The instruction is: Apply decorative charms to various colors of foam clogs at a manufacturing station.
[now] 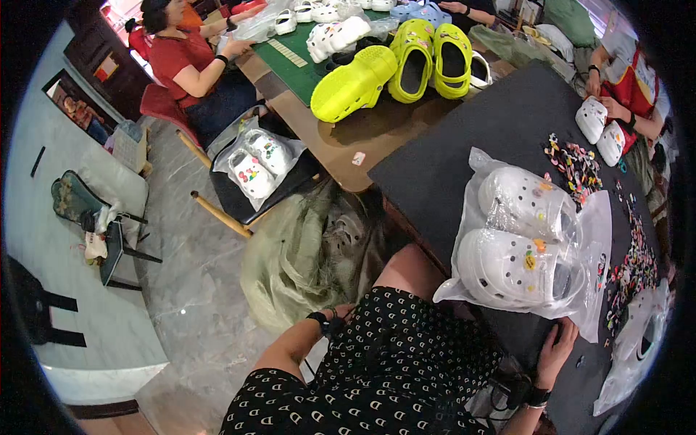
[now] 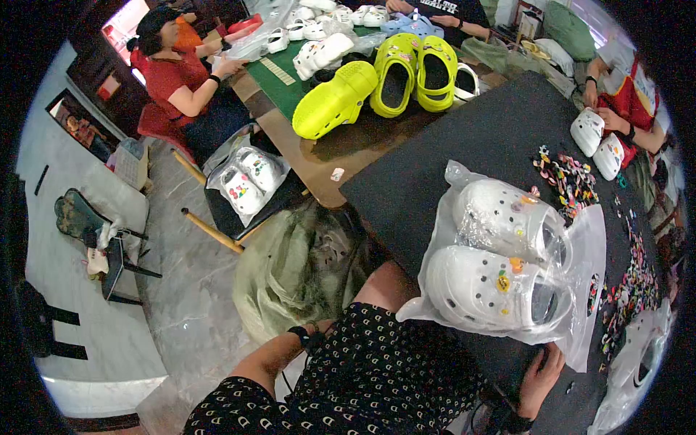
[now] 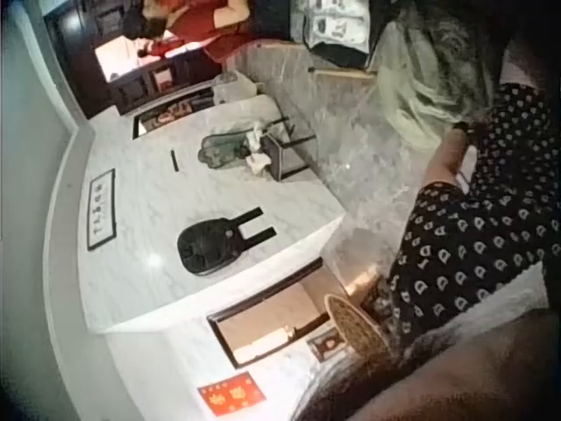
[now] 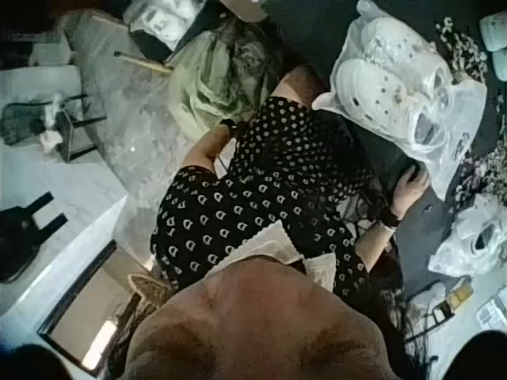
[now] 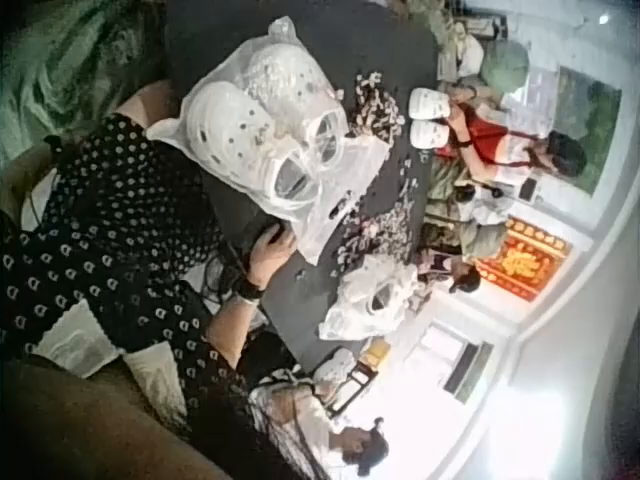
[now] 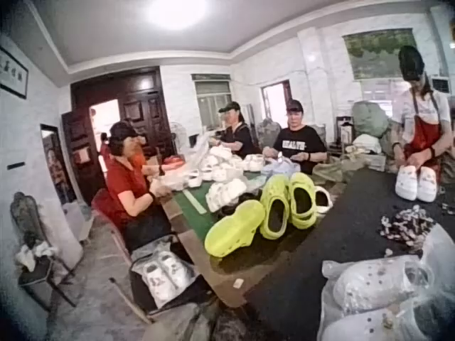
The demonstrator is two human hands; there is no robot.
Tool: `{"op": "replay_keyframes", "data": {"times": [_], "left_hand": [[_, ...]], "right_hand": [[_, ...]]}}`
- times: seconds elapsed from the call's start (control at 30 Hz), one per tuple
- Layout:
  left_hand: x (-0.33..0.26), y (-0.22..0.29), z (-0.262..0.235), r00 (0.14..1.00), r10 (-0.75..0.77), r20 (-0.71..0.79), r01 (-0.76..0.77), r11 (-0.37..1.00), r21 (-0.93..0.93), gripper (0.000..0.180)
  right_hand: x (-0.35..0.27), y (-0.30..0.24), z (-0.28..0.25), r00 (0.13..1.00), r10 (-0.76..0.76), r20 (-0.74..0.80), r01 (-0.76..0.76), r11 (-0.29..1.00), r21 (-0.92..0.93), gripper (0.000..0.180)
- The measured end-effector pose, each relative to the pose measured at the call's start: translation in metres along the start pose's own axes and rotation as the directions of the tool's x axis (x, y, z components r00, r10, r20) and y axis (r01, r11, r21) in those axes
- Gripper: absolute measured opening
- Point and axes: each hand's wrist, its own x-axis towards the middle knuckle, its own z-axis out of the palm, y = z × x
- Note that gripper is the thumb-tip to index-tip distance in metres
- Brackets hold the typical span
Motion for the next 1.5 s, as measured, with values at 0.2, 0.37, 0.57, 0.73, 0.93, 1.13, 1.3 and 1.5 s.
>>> {"op": "replay_keyframes", "data": {"times": [0.2,0.37,0.57,0.73,0.93,1.13,1.3,1.5], "left_hand": [[-0.001,-0.006,0.004,0.952,0.127,-0.278,-0.114,0.992,0.063,0.032],[-0.005,0.054,-0.072,0.537,0.199,-0.820,0.003,0.971,0.237,0.030],[0.018,-0.072,-0.082,0.611,-0.761,-0.218,0.732,0.438,0.522,0.064],[-0.128,-0.200,-0.031,0.479,-0.788,-0.388,0.872,0.479,0.102,0.091],[-0.104,-0.146,-0.018,0.623,-0.656,-0.426,0.776,0.584,0.236,0.077],[-0.080,-0.168,0.018,0.785,-0.350,-0.511,0.564,0.746,0.355,0.033],[-0.010,-0.080,-0.041,0.942,-0.177,-0.284,0.327,0.670,0.667,0.025],[-0.051,0.032,-0.156,0.810,0.051,-0.584,0.256,0.866,0.431,0.023]], "right_hand": [[0.000,0.004,0.002,1.000,0.000,0.009,-0.001,0.999,0.035,0.021],[-0.004,0.002,-0.001,0.999,-0.025,-0.031,0.024,1.000,-0.014,0.019],[0.003,-0.002,0.003,0.999,-0.052,0.015,0.051,0.997,0.065,0.020],[0.013,-0.008,0.013,0.996,-0.083,-0.012,0.084,0.980,0.180,0.020],[-0.006,0.009,-0.002,0.999,0.010,-0.041,-0.010,1.000,-0.008,0.021],[0.004,-0.021,-0.001,0.999,0.031,-0.034,-0.026,0.992,0.121,0.021],[-0.011,-0.004,-0.018,0.994,0.054,-0.093,-0.046,0.995,0.086,0.023],[-0.002,-0.003,-0.009,0.979,-0.107,-0.171,0.134,0.978,0.158,0.029]]}}
